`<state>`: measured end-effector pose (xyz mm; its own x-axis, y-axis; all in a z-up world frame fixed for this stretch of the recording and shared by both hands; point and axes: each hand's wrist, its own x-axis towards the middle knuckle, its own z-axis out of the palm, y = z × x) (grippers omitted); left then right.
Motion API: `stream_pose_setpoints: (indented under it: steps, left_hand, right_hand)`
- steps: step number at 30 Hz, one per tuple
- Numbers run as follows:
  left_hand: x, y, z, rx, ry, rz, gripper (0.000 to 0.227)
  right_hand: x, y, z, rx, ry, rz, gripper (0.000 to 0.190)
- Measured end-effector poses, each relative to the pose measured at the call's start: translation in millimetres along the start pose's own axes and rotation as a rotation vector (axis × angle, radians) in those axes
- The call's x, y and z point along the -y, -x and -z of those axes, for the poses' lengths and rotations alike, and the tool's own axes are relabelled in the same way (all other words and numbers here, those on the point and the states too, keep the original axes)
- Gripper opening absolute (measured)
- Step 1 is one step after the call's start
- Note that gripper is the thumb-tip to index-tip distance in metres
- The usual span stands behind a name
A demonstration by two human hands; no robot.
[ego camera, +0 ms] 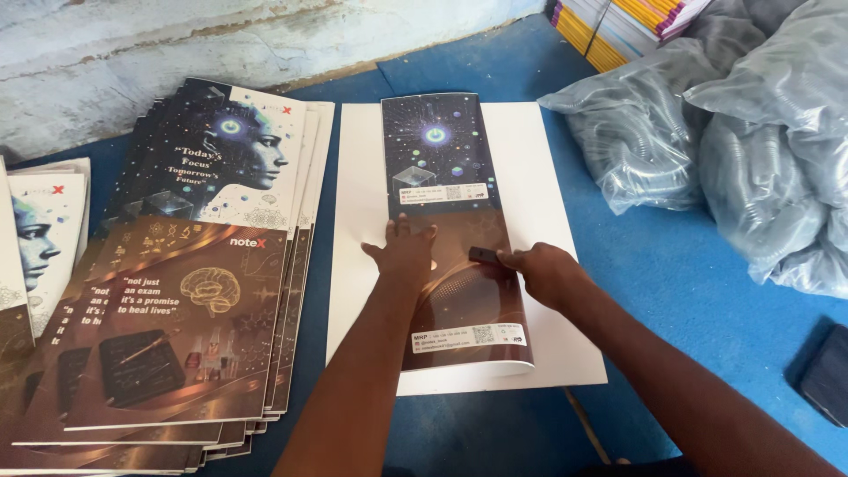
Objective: The person folds printed covers over white paper sheets and uses a small rectangular tool to press the fold line. The person repeats this process for multiple units, stacking the finished notebooks to the left.
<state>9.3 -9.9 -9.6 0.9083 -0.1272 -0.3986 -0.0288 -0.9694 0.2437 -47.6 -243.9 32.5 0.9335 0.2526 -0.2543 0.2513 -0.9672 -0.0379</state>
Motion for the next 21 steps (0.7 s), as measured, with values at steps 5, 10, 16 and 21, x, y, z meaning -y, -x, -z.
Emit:
stream_pose_setpoints:
  steps: [5,10,16,21]
  left_hand:
    - [0.8,-3.9,-4.4,-0.025,0.009,-0.008,0.072]
    - [-0.6,-7.3,-7.9,-0.022,0.008,0.004,0.071]
    - [-1.9,-10.0,-9.9,-0.019,-0.005,0.021,0.072]
    - [-1.2,-10.5,-10.9,-0.019,-0.011,0.014,0.074]
  right_hand:
    - [1.1,8.5,-3.4,-0.018,-0.032,-0.014,0.046]
    - [3.7,20.0,-1.8,0.086,-0.023,-0.067,0.049]
    - [1.0,31.1,-9.6,0.081,-0.035,-0.021,0.053]
    - [2.2,44.4,-15.0,0.071,-0.063,0.017,0.057]
